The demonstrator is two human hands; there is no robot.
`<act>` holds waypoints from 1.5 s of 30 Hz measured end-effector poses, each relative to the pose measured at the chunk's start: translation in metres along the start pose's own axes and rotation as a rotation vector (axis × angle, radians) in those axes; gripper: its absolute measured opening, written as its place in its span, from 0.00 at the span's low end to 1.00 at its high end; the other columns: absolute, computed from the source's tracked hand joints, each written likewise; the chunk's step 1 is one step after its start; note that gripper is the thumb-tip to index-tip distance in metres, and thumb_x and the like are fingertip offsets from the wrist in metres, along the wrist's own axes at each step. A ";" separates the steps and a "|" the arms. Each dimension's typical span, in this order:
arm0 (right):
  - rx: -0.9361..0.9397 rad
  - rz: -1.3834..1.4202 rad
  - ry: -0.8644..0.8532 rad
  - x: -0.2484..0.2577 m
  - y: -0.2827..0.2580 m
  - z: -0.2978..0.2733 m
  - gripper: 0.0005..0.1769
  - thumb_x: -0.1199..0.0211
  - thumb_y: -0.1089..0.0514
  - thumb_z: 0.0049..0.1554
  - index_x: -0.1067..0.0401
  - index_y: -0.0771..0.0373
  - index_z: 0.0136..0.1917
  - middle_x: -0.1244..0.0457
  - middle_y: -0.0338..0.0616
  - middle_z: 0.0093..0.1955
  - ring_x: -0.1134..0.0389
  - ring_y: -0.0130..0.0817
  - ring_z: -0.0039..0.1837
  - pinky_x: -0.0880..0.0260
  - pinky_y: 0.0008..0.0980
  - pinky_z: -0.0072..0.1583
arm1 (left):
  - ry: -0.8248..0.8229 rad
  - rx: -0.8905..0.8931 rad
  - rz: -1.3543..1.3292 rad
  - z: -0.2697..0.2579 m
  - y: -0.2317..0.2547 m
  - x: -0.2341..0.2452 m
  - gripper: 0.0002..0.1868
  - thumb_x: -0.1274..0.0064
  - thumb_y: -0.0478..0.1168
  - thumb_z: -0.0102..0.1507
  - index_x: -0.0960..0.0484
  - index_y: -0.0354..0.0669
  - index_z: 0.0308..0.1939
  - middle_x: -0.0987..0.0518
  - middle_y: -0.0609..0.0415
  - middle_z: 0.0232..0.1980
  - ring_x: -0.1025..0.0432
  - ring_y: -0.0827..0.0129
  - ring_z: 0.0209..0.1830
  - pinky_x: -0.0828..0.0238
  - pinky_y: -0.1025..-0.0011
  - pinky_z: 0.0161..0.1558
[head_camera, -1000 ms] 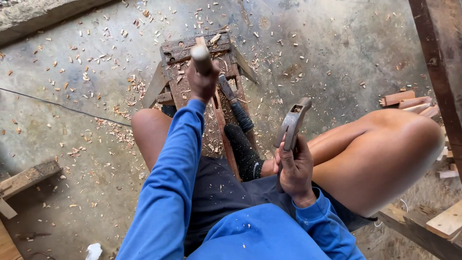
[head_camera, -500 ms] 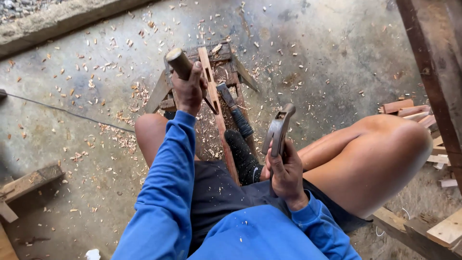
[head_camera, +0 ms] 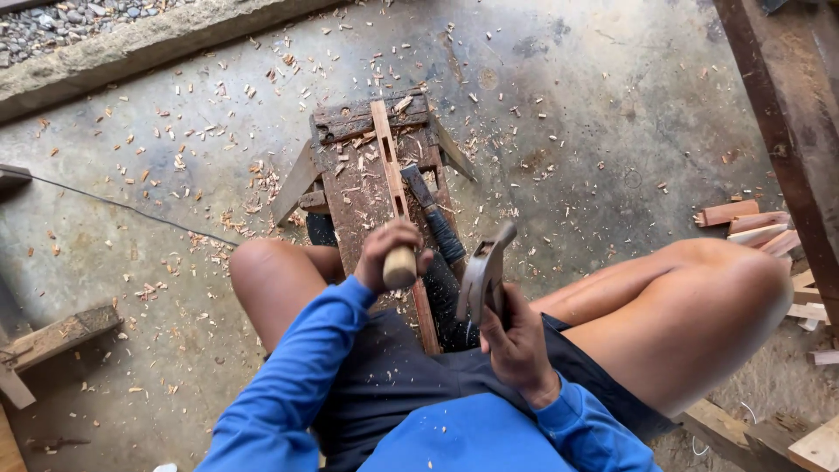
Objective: The person sits on the floor and uses a chisel and hammer to carve a long, thin piece of wood clamped in a wooden vise. They repeatedly strike the chisel to remove wood shavings, occasionally adjusting the wood's position and clearing debris from the work area.
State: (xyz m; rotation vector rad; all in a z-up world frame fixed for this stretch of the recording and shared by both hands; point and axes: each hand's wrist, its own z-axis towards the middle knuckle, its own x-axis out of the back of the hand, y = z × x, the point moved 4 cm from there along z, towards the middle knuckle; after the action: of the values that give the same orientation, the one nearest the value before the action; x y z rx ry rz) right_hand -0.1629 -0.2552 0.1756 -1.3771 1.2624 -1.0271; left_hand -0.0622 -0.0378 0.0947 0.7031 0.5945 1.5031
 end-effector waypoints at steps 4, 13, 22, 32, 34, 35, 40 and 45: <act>-0.011 -0.250 -0.038 0.004 0.001 -0.004 0.14 0.40 0.53 0.64 0.33 0.65 0.56 0.40 0.33 0.31 0.40 0.19 0.31 0.40 0.22 0.33 | -0.261 0.026 0.088 -0.011 0.019 -0.006 0.13 0.33 0.34 0.57 0.23 0.42 0.38 0.22 0.51 0.40 0.24 0.57 0.43 0.23 0.60 0.48; 0.645 -0.659 -0.154 0.022 -0.009 0.011 0.17 0.35 0.56 0.60 0.35 0.64 0.58 0.39 0.44 0.36 0.38 0.37 0.35 0.37 0.36 0.38 | -0.228 0.092 0.153 -0.016 -0.001 -0.023 0.10 0.36 0.32 0.57 0.24 0.43 0.35 0.21 0.54 0.38 0.26 0.58 0.40 0.27 0.60 0.49; 0.529 -0.969 -0.503 0.001 0.013 0.045 0.24 0.29 0.50 0.49 0.32 0.65 0.52 0.36 0.50 0.39 0.31 0.50 0.40 0.30 0.46 0.41 | -0.307 0.028 0.109 -0.020 -0.014 -0.022 0.10 0.37 0.34 0.56 0.22 0.42 0.37 0.22 0.52 0.39 0.27 0.56 0.42 0.28 0.59 0.51; 0.436 -1.094 -0.472 -0.005 0.030 0.043 0.27 0.28 0.49 0.47 0.32 0.65 0.53 0.36 0.52 0.39 0.31 0.52 0.40 0.32 0.47 0.40 | -0.347 0.002 0.099 -0.029 -0.028 -0.022 0.13 0.37 0.33 0.53 0.20 0.45 0.40 0.20 0.55 0.42 0.25 0.57 0.46 0.28 0.57 0.55; 0.456 -1.021 -0.450 -0.005 0.026 0.035 0.26 0.28 0.50 0.48 0.32 0.64 0.54 0.36 0.51 0.40 0.31 0.52 0.41 0.31 0.46 0.42 | -0.268 0.264 0.017 -0.024 -0.058 -0.021 0.13 0.35 0.36 0.52 0.20 0.46 0.39 0.20 0.56 0.41 0.24 0.59 0.43 0.24 0.60 0.49; 0.466 -0.945 -0.424 -0.005 0.025 0.027 0.26 0.28 0.50 0.48 0.32 0.64 0.54 0.35 0.51 0.41 0.31 0.52 0.41 0.30 0.46 0.43 | -0.193 0.532 -0.072 -0.028 -0.076 -0.020 0.14 0.33 0.38 0.52 0.20 0.48 0.38 0.20 0.56 0.39 0.23 0.61 0.41 0.20 0.63 0.44; 0.480 -0.871 -0.405 -0.016 0.003 0.012 0.25 0.25 0.48 0.50 0.32 0.62 0.52 0.37 0.48 0.38 0.32 0.51 0.40 0.32 0.45 0.42 | -0.392 0.247 0.003 -0.009 -0.040 -0.018 0.17 0.33 0.37 0.48 0.20 0.47 0.38 0.20 0.54 0.40 0.24 0.58 0.45 0.25 0.58 0.49; 0.495 -0.803 -0.447 -0.026 -0.011 0.011 0.24 0.25 0.48 0.51 0.34 0.63 0.50 0.38 0.48 0.36 0.33 0.49 0.38 0.34 0.44 0.40 | -0.719 -0.036 -0.049 -0.014 -0.018 -0.016 0.24 0.30 0.38 0.40 0.20 0.44 0.39 0.22 0.52 0.39 0.27 0.54 0.43 0.30 0.53 0.52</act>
State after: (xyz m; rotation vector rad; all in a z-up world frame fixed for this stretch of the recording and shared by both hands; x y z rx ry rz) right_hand -0.1528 -0.2282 0.1850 -1.6055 0.0712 -1.3366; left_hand -0.0599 -0.0520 0.0709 1.1147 0.0349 1.1033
